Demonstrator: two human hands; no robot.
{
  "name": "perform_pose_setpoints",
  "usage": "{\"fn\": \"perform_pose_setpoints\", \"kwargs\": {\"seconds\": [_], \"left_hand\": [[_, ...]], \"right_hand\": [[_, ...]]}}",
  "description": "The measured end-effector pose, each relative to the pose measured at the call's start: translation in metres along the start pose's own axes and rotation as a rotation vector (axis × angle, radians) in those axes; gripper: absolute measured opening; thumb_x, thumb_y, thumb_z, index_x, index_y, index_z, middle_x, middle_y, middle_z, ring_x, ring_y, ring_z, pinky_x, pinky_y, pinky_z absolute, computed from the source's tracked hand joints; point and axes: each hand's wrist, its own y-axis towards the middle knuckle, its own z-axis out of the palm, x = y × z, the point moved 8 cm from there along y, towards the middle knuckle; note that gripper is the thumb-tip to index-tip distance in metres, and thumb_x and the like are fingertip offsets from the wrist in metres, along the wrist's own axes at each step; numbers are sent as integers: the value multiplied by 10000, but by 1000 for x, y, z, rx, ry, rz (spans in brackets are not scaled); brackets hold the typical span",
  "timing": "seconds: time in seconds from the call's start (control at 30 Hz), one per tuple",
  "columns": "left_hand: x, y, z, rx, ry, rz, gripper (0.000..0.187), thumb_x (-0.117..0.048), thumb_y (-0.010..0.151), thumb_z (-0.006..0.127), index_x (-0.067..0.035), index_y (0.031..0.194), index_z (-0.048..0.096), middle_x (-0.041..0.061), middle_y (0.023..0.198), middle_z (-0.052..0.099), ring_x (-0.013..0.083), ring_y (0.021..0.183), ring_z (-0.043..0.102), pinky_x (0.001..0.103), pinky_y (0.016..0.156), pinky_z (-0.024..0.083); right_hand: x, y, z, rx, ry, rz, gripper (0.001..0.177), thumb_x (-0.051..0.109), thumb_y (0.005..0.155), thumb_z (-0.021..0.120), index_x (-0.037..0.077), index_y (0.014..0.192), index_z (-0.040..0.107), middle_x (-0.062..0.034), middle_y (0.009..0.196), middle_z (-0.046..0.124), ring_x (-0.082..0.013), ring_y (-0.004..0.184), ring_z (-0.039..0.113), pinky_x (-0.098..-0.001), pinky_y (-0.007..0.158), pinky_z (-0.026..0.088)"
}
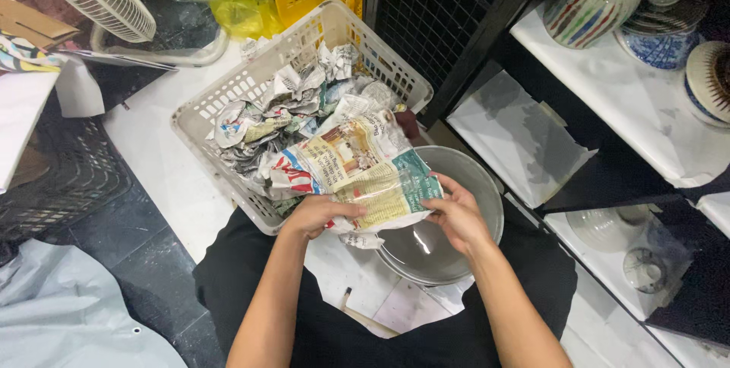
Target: The person sits on the floor and wraps ceramic items with newspaper. They pick up a ceramic piece, unfold a newspaper sheet, wrap the item, and place it in a basket. The process is repeated for multiple items.
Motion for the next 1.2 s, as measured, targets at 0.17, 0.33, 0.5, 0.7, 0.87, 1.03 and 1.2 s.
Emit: {"fn": "perform_pose_setpoints", "kwargs": {"seconds": [0.17, 0.33, 0.5, 0.7, 0.87, 1.03, 1.2], "left_hand": [[-5, -4, 8, 78, 88, 79, 564, 34, 657, 879, 125, 1185, 702, 202, 1179, 748, 247, 1036, 722, 352, 936, 565], [-4, -9, 22, 171, 281, 77, 638, -50, 665, 878, 63, 1262, 685, 144, 1236, 745, 200, 1093, 697, 304, 986, 521], [4, -6, 22, 104, 317, 2, 638, -117, 673, 895, 94, 1241, 694, 162, 1221, 748, 232, 1079, 701, 327, 939, 542], [-16, -9, 11, -24, -182, 47, 849, -319, 850, 752, 63, 1500, 361, 199, 1395, 605, 247, 1154, 699, 415, 924, 601], [-28, -20, 15, 85, -68, 102, 705, -234, 876, 680, -35, 1482, 381, 60, 1380, 543, 227, 1132, 694, 502, 819, 654], [-31, -18, 1, 69, -138, 219, 336, -43, 923, 692, -31, 1219, 533, 228, 1199, 640, 269, 978, 707, 427, 810, 613], [-28, -19, 12, 117, -119, 259, 286, -118, 1005, 649, -10, 1260, 578, 149, 1183, 678, 210, 1034, 671, 382, 893, 556]], "right_hand": [[0, -6, 7, 99, 143, 81, 478, 22, 868, 600, -24, 1340, 541, -136, 1132, 697, -232, 960, 719, -450, 851, 628], [6, -18, 21, 139, 85, 207, 449, 286, 889, 636, 23, 1252, 598, -142, 1091, 731, -222, 861, 758, -392, 652, 653], [1, -19, 26, 90, -176, 232, 443, 126, 810, 788, -13, 1202, 633, -138, 1060, 753, -195, 831, 747, -326, 588, 619], [17, -17, 11, 31, -88, 94, 409, 85, 806, 797, -39, 1166, 649, -152, 1041, 758, -202, 837, 745, -308, 575, 592], [29, -16, -5, 8, -43, 40, 412, 100, 811, 796, -36, 1169, 643, -149, 1045, 756, -194, 835, 742, -302, 575, 585], [28, -16, -12, -6, -69, 69, 405, 108, 804, 797, -34, 1155, 651, -152, 1023, 759, -195, 807, 740, -316, 535, 575], [22, -17, -4, 32, -76, 72, 389, 100, 805, 796, -54, 1138, 670, -160, 994, 766, -203, 774, 739, -327, 540, 596]]}}
